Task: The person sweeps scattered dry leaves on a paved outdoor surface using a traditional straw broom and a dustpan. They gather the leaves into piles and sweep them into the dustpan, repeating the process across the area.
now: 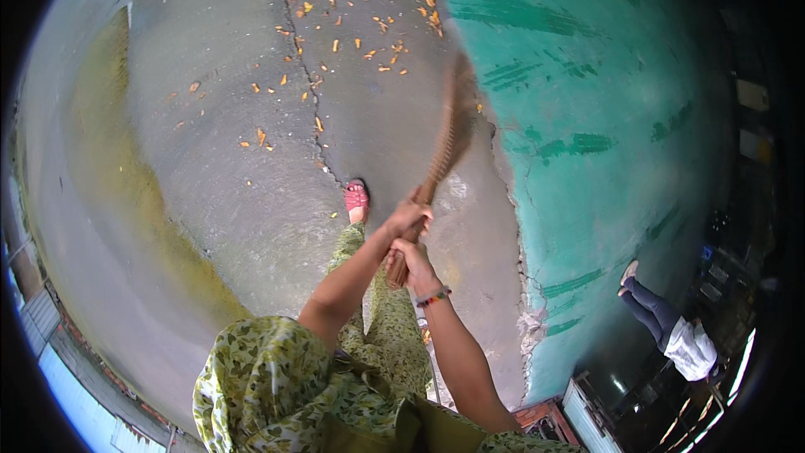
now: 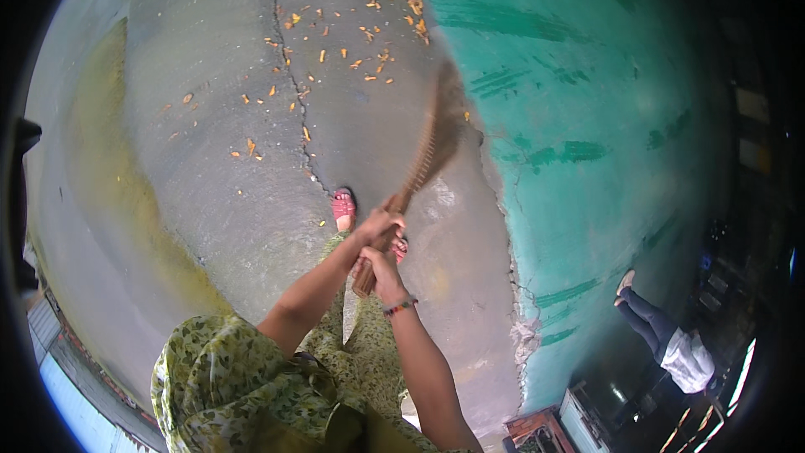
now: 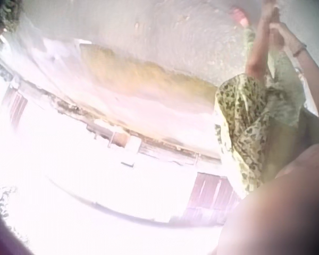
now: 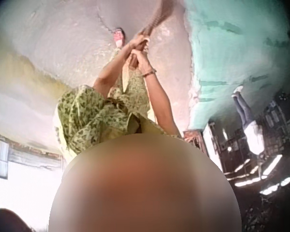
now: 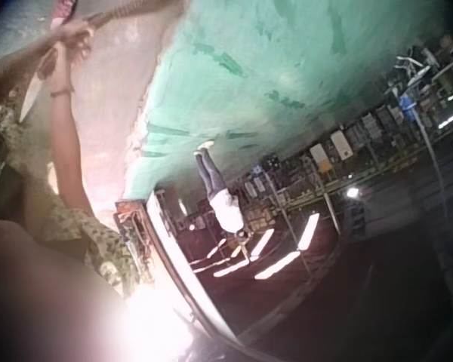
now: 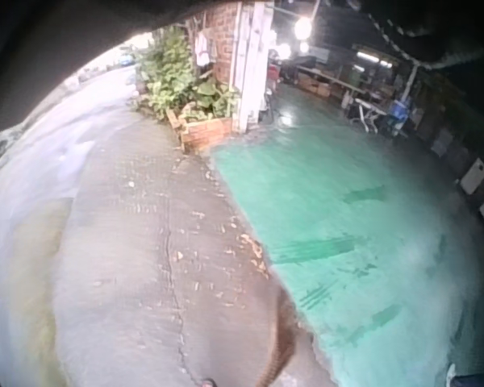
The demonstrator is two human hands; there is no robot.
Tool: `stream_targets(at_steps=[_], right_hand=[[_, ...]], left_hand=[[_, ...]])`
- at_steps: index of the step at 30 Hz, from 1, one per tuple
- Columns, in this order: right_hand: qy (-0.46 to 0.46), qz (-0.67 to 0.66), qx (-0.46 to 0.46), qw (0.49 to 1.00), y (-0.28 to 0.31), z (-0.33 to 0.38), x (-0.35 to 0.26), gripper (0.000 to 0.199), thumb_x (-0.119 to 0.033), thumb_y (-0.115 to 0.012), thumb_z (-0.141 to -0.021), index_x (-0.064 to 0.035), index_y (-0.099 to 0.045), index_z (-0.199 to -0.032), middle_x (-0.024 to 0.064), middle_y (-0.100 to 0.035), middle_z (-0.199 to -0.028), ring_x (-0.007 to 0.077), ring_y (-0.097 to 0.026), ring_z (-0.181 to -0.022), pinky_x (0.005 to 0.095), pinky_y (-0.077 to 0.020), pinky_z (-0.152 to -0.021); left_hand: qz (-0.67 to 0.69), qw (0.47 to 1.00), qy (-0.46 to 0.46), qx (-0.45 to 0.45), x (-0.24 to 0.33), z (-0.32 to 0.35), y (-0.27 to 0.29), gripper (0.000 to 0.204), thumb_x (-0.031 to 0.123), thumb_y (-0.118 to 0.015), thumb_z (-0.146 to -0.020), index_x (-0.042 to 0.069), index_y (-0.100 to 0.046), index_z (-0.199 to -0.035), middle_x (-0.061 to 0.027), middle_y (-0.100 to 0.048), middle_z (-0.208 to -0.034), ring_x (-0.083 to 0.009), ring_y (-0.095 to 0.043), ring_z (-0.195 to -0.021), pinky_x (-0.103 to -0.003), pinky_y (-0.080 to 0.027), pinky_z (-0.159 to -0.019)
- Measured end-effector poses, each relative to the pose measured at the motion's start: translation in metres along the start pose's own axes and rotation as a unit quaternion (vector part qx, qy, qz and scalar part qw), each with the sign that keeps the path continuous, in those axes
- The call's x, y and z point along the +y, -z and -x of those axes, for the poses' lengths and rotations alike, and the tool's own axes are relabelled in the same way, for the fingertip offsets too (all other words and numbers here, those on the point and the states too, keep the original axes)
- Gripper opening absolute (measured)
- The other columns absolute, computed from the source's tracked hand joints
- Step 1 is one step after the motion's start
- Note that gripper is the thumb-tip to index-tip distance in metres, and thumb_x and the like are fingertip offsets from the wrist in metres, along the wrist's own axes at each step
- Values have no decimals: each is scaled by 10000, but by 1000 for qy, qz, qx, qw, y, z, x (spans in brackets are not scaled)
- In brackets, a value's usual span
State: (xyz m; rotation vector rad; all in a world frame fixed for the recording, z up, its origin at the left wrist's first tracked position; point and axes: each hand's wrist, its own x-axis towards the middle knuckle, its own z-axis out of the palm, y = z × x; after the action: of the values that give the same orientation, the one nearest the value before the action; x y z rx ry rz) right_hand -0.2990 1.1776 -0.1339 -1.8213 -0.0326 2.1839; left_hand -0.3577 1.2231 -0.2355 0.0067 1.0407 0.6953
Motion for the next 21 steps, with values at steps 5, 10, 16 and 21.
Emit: stream_targets(at_steps=[5,10,16,21], right_hand=[[-81,176,-152,969,-53,-30,-27,111,-106,-591,-766,-28,-542,-703,55,-540,-585,151,-533,-444,307,-468,-404],[-93,190,-271,939,-44,20,-64,114,-119,-591,-799,-48,-516,-751,38,-529,-563,118,-504,-404,276,-451,-383],[-52,15,-153,987,15,84,-45,106,-105,-549,-828,-33,-501,-767,60,-478,-566,153,-501,-454,320,-442,-402],[18,31,-63,997,-35,33,-99,131,-136,-551,-836,-47,-510,-748,39,-497,-610,149,-487,-492,289,-442,-504]], left_hand=[[160,967,-100,173,48,31,82,576,-14,-542,-730,100,-312,-1245,-89,-509,-655,-195,-529,-474,-343,-471,-398],[75,923,-198,322,67,75,50,856,19,-537,-747,174,-37,-1425,-114,-519,-733,-215,-552,-537,-340,-476,-431],[-30,976,-100,190,68,96,-65,868,20,-567,-720,133,-113,-1451,-129,-581,-758,-204,-568,-500,-332,-479,-433],[-12,995,-94,3,100,-2,-47,720,20,-638,-649,16,-381,-1321,-82,-575,-627,-177,-567,-499,-314,-474,-441]])
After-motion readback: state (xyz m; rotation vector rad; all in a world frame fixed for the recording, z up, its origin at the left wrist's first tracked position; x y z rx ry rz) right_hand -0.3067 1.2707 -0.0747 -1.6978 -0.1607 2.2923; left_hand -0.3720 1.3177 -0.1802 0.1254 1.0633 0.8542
